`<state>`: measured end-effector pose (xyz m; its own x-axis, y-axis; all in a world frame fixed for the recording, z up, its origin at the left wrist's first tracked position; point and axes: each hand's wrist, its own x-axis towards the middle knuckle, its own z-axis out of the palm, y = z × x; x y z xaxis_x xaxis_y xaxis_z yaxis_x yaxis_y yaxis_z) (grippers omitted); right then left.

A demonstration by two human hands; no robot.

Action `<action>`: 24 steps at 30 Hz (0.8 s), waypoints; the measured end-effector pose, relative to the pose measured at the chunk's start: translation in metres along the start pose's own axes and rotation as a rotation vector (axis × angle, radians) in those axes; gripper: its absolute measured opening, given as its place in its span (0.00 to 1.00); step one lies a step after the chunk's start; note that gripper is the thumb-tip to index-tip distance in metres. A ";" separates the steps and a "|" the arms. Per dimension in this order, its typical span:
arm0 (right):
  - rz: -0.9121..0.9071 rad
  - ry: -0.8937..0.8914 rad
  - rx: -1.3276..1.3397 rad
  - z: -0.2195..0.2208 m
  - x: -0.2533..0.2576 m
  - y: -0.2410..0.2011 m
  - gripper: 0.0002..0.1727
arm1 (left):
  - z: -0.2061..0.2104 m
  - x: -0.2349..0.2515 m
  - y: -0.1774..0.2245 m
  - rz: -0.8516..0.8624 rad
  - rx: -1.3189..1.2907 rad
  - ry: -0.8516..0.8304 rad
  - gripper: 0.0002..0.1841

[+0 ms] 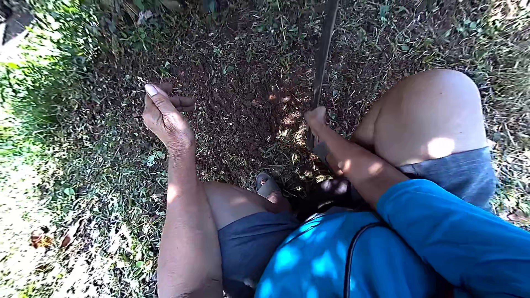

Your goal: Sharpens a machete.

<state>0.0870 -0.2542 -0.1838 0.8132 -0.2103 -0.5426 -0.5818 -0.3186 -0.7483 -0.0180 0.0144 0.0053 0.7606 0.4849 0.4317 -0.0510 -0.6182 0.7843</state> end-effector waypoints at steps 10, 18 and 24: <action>-0.020 -0.169 -0.114 -0.004 -0.015 -0.009 0.12 | 0.020 0.003 0.002 -0.005 -0.003 -0.040 0.30; -0.389 0.208 0.226 -0.045 0.006 -0.086 0.04 | 0.006 0.001 -0.001 0.002 -0.038 -0.018 0.30; 0.193 -0.138 -0.094 -0.029 0.029 0.031 0.11 | 0.006 0.000 -0.001 -0.004 0.002 -0.021 0.31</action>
<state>0.0930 -0.2968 -0.2112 0.6735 -0.1496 -0.7239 -0.7170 -0.3705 -0.5904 -0.0144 0.0114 0.0016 0.7744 0.4744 0.4187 -0.0465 -0.6172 0.7854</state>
